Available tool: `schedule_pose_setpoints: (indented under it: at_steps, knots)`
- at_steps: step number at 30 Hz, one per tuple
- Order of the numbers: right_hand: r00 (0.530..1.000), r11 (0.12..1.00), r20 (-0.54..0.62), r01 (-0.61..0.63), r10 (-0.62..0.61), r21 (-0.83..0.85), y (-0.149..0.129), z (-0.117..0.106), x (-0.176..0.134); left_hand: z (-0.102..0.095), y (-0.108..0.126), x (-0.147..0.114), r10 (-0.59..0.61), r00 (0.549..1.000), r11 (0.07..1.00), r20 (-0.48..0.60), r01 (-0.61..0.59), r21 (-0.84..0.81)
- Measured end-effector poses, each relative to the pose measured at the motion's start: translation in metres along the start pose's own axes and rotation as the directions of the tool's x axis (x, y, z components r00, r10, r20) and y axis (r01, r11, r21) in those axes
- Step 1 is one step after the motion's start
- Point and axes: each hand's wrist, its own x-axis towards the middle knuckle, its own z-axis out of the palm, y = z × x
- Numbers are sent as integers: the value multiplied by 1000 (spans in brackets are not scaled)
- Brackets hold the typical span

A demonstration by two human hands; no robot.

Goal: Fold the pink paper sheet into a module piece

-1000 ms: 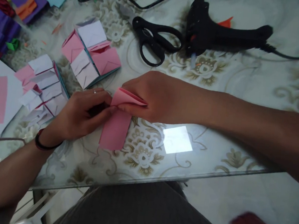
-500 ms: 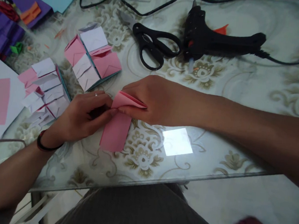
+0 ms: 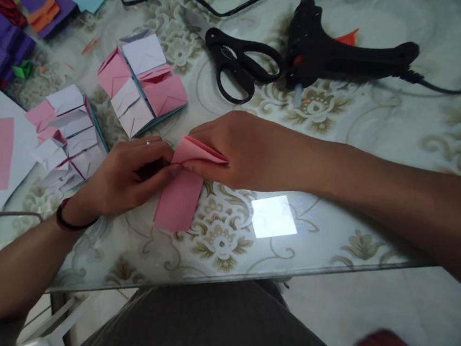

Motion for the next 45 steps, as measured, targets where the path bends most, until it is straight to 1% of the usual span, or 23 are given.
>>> schedule_pose_setpoints:
  at_steps: [4,10,16,21,23,28,34,40,45]
  knots:
    - [1000,1000,-18,11,-11,-20,1,2,0,0,0,1,24,1000,999,-5,-24,21]
    - [998,999,-50,26,-28,-40,4,5,0,0,0,0,-5,1000,1000,-10,5,-11]
    - [999,999,-47,19,-21,-36,6,5,0,2,0,-1,-25,1000,1000,-2,25,-2]
    - [997,1000,-78,23,-24,-15,6,5,-1,3,2,-1,-88,996,996,-5,88,-7]
    - [997,999,-75,31,-33,-29,6,4,-2,3,3,-1,-97,995,995,-8,97,-10]
    - [996,996,-75,51,-57,-71,6,5,-1,3,2,-1,-58,998,998,-19,58,1]
    - [997,994,-63,39,-45,-100,6,7,-1,4,1,-1,-86,996,996,-33,85,-5]
    - [997,995,-65,24,-31,-102,5,4,-2,4,1,-2,-61,998,998,-35,62,14]
    - [998,992,-67,6,-14,-124,5,4,-1,5,1,-3,-108,993,994,-37,108,-2]
